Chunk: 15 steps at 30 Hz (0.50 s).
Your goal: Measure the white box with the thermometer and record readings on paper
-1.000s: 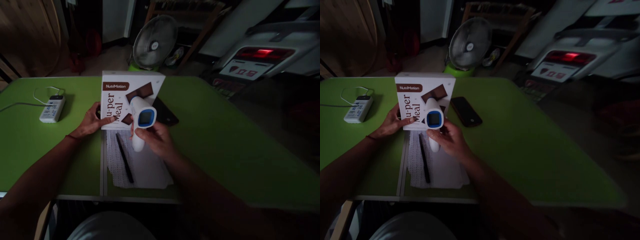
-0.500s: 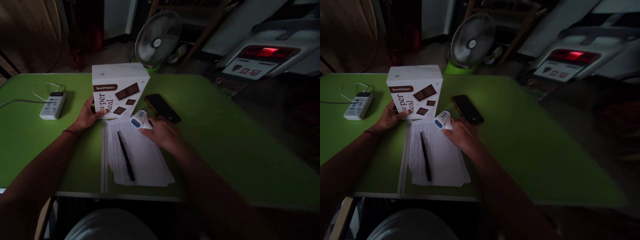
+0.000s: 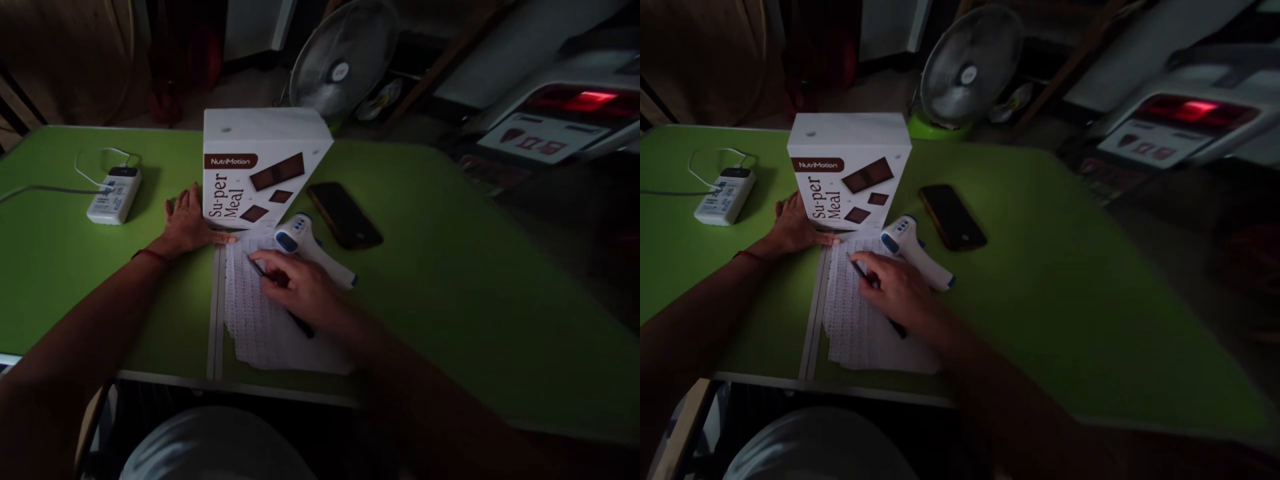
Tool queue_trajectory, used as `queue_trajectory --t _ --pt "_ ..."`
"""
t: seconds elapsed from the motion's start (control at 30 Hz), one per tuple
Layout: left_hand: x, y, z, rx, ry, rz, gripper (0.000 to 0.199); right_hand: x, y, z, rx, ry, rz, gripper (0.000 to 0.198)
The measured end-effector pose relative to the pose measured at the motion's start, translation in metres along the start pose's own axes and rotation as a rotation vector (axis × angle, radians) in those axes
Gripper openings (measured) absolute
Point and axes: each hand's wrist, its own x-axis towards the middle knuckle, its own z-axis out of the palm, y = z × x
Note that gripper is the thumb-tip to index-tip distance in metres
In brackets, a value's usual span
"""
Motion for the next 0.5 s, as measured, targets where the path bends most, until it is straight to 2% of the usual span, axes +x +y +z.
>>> queue_trajectory --t 0.17,0.27,0.4,0.5 --pt "0.000 0.008 -0.003 0.076 -0.043 -0.073 0.164 0.008 0.016 -0.008 0.322 0.158 0.050 0.025" --pt "-0.004 0.025 -0.010 0.156 -0.111 -0.108 0.163 0.009 0.016 -0.002 0.498 0.220 0.014 0.034" --pt "-0.008 0.043 -0.017 0.263 -0.162 -0.156 0.156 0.010 0.009 0.008 0.521 0.312 0.036 0.029" --pt "-0.008 0.049 -0.019 0.289 -0.180 -0.183 0.154 0.010 0.007 0.013 0.499 0.309 0.116 0.040"
